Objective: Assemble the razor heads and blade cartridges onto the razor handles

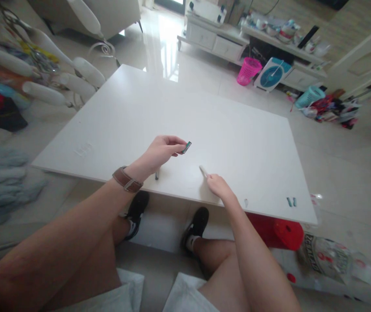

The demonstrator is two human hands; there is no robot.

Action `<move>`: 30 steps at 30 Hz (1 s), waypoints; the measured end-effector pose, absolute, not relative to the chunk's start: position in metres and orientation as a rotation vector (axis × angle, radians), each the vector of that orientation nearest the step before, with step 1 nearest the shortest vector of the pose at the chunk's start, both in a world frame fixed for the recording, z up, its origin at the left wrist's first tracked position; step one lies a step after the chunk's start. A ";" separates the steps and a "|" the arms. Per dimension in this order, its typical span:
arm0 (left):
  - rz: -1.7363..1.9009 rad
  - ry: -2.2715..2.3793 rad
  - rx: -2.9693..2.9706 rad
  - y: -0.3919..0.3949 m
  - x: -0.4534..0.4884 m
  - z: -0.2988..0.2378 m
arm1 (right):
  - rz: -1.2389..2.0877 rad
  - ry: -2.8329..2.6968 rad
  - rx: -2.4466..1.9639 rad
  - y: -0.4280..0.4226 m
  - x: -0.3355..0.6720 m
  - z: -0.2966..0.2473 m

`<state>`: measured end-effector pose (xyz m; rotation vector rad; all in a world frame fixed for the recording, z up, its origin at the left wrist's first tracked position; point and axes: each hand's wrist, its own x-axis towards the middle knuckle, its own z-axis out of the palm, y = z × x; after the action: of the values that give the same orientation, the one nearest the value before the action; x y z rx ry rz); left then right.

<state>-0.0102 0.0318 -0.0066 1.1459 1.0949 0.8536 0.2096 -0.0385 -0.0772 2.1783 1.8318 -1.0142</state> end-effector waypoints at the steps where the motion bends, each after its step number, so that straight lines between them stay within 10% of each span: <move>1: 0.853 1.096 1.144 0.032 -0.010 -0.006 | -1.099 1.849 2.092 -0.048 0.193 -0.079; 6: 0.851 1.082 1.127 0.032 -0.010 -0.003 | -1.659 1.874 1.240 -0.084 0.127 -0.066; 17: 0.913 1.093 1.062 0.035 -0.013 -0.007 | -2.631 1.546 1.527 -0.057 0.187 -0.056; 30: 0.925 1.110 1.050 0.034 -0.006 -0.010 | -1.602 2.289 1.764 -0.065 0.168 -0.045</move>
<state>-0.0063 0.0342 -0.0098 1.0497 1.1096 0.9248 0.1683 -0.0652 -0.0448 1.7642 2.2892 -1.6018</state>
